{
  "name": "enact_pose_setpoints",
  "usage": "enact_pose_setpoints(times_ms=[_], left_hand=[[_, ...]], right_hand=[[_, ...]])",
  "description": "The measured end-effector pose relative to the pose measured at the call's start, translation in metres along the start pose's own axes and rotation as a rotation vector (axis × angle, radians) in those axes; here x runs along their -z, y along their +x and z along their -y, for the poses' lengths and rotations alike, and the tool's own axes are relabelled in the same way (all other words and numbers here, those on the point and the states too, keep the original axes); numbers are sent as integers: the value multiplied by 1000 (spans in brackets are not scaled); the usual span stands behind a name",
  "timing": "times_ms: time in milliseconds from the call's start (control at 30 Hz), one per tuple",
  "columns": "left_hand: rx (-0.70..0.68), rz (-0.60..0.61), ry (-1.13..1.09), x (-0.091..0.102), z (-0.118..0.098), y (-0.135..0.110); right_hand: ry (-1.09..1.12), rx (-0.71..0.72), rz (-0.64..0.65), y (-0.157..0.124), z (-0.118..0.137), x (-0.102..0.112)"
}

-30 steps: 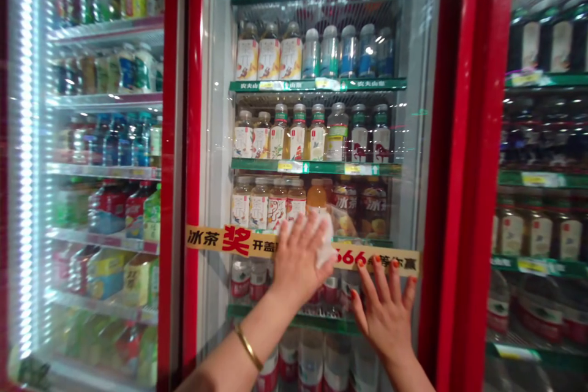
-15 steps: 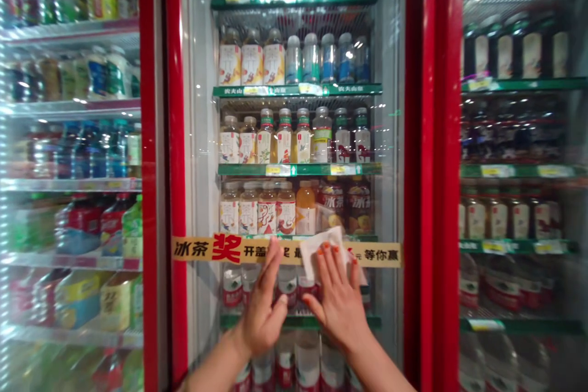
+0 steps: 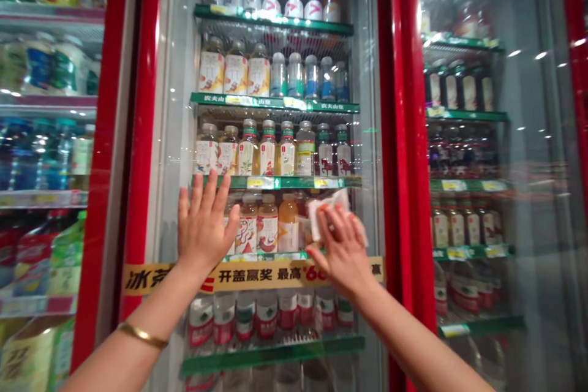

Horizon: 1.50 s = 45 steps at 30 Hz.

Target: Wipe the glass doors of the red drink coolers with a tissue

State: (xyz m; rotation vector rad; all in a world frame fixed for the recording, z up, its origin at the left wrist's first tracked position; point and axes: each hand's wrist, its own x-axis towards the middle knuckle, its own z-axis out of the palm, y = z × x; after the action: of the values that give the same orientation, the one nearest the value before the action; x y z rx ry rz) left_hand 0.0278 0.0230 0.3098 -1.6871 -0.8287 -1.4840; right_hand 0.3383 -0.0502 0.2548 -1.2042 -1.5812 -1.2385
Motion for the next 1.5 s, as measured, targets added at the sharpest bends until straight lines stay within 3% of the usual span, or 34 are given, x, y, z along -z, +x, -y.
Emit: enact_pose_setpoints(times_ms=[67, 133, 200, 300, 333, 367, 433, 533, 600, 667, 767, 800, 867, 967, 1033, 1100, 1167, 1233, 1300, 1367, 1433, 1500], left_hand=[[-3, -5, -18, 1, 0, -3], [5, -3, -40, 2, 0, -3], [12, 5, -56, 4, 0, -1], [7, 14, -65, 5, -1, 0], [7, 14, -68, 5, -1, 0], [10, 12, -72, 4, -1, 0], [16, 10, -74, 3, -1, -1], [11, 11, -61, 2, -1, -1], [9, 7, -55, 2, 0, -1], [8, 3, -61, 2, 0, 0], [4, 10, -74, 2, 1, 0], [5, 13, -78, 3, 0, 0], [15, 26, -86, 3, 0, -1], [39, 42, -102, 3, -1, -1], [50, 48, -105, 3, -3, 1], [51, 48, -95, 3, -3, 4], [31, 46, -69, 4, -2, 2], [-22, 61, -29, 7, 2, -11], [-81, 123, 19, 12, 9, -40], [-97, 220, 58, 18, 19, -86], [-67, 318, 88, 26, 28, -140], [-29, 398, 107, 35, 34, -190]], right_hand=[[-20, -286, -93, 26, -30, 10], [1, -357, -122, 49, -29, 14], [45, -147, -44, 49, 1, 12], [116, 422, 157, 11, 45, 6], [115, 536, 197, -2, 47, 6], [95, 557, 211, -10, 40, 7], [16, 326, 161, -5, 8, 12], [-74, -238, 25, 27, -40, 17], [-79, -357, -9, 29, -41, 15], [-45, -157, 24, -2, -20, 12], [27, 432, 111, -79, 4, 14], [33, 521, 118, -98, 1, 18], [23, 472, 91, -112, -19, 25], [-11, 51, -2, -82, -49, 23], [-47, -168, -45, -61, -39, 10], [-45, -124, -18, -65, 0, -4], [24, 148, 37, -94, 49, -9], [97, 365, 53, -132, 79, -3], [126, 403, 22, -155, 75, 8], [129, 278, -9, -149, 43, 17], [127, 61, -21, -119, 5, 18], [78, -233, 22, -84, -14, 11]])
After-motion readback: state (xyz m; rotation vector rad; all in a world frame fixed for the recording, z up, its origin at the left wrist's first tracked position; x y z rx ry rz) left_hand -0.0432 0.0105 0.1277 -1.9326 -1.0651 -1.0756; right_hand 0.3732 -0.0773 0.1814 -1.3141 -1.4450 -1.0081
